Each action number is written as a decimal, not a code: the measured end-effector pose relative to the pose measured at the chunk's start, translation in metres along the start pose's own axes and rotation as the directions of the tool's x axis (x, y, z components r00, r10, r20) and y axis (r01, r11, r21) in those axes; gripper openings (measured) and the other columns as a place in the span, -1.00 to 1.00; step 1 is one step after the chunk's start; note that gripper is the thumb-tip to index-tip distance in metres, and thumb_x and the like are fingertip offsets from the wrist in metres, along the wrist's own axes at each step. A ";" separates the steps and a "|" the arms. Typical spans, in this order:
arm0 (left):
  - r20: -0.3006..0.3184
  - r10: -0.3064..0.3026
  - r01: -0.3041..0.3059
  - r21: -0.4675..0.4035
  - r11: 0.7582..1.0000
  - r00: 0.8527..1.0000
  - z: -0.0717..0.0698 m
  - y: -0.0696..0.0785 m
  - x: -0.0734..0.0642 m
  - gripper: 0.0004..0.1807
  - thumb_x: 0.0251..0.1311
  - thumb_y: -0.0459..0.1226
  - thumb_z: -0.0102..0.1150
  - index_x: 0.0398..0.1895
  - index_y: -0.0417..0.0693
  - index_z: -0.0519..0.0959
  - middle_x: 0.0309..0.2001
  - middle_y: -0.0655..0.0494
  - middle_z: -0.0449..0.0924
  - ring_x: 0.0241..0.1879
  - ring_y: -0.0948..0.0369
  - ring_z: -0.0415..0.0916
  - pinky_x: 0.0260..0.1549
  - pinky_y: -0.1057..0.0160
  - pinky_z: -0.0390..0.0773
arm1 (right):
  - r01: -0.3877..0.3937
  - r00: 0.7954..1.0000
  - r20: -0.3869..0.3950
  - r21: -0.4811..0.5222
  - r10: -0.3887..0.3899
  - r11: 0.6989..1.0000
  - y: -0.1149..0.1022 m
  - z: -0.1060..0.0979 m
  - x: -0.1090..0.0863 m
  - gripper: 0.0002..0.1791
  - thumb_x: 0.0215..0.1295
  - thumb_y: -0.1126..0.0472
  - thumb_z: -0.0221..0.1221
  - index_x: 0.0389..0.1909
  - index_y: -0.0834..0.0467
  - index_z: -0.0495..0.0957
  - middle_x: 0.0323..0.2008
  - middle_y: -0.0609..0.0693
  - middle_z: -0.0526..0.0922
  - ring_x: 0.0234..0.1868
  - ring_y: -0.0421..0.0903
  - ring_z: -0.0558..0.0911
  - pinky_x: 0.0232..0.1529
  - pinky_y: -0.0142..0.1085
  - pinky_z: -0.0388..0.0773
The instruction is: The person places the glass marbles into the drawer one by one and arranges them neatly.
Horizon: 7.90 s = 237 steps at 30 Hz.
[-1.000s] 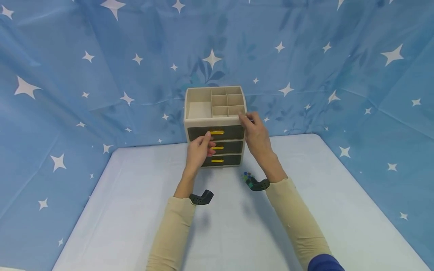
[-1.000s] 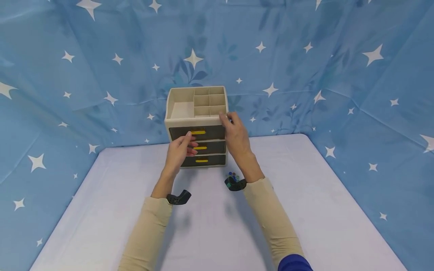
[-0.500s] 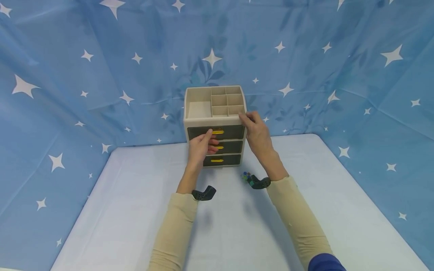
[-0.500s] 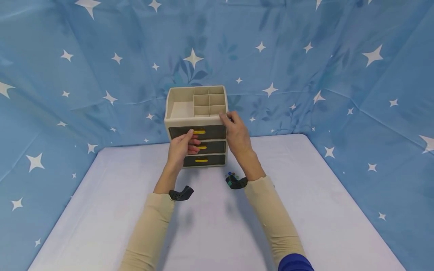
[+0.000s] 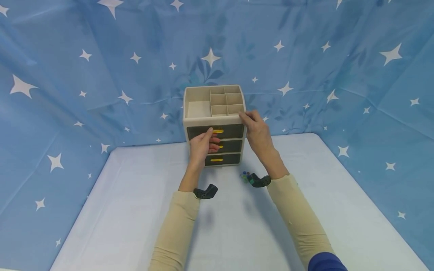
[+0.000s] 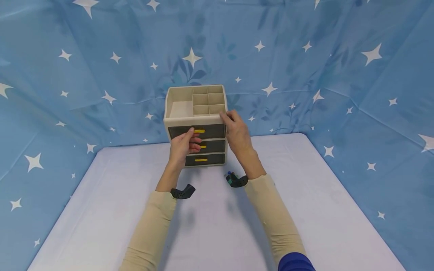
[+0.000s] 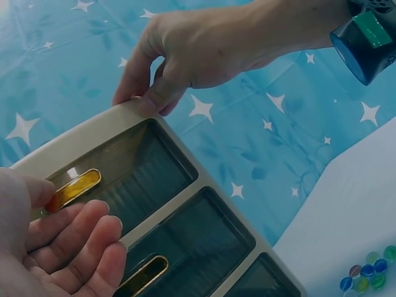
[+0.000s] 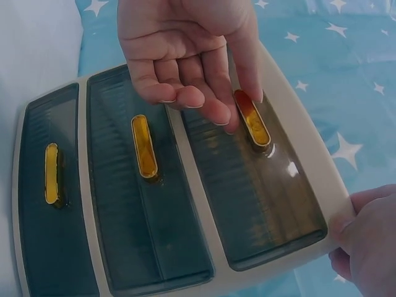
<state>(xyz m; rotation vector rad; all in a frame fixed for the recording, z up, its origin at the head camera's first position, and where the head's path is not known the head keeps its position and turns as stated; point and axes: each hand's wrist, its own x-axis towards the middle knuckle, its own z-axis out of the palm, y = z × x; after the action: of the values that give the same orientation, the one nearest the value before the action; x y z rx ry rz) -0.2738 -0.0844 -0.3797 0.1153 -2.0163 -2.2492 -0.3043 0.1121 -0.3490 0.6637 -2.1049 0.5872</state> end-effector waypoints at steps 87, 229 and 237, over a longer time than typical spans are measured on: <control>-0.027 0.064 -0.066 -0.072 0.995 0.998 0.000 -0.006 -0.044 -0.54 0.39 -0.06 0.17 -0.24 -0.37 0.69 -0.55 0.14 0.68 -0.64 0.29 0.59 -0.50 0.35 0.64 | -0.015 1.000 -0.025 -0.027 0.015 1.000 -0.001 -0.008 0.006 -0.79 0.41 0.35 0.15 -0.05 0.33 0.67 -0.17 0.21 0.70 -0.08 0.13 0.75 -0.06 -0.13 0.69; -0.211 0.416 -0.391 0.153 0.908 0.884 -0.069 0.037 0.026 -0.68 0.23 -0.25 0.37 -0.03 -0.26 0.70 -0.38 0.46 0.63 -0.44 0.30 0.43 -0.59 0.48 0.34 | -0.489 0.840 0.293 0.043 0.457 0.871 0.019 0.006 -0.077 -0.66 0.46 0.18 0.16 0.11 0.29 0.46 -0.01 0.22 0.53 0.08 0.14 0.50 0.14 0.01 0.51; -0.203 0.436 -0.420 0.118 0.900 0.877 -0.063 0.046 0.014 -0.68 0.24 -0.27 0.36 -0.05 -0.33 0.68 -0.38 0.46 0.65 -0.48 0.35 0.41 -0.59 0.50 0.32 | -0.546 0.768 0.394 -0.010 0.505 0.838 0.024 0.018 -0.099 -0.61 0.43 0.12 0.20 0.11 0.30 0.52 0.02 0.21 0.53 0.09 0.14 0.47 0.14 0.01 0.50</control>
<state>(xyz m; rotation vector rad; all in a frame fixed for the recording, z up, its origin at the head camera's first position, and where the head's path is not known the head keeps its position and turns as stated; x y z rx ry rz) -0.2769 -0.1537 -0.3407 -0.0644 -1.7892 -1.8040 -0.2792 0.1435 -0.4442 0.2325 -2.6726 0.9447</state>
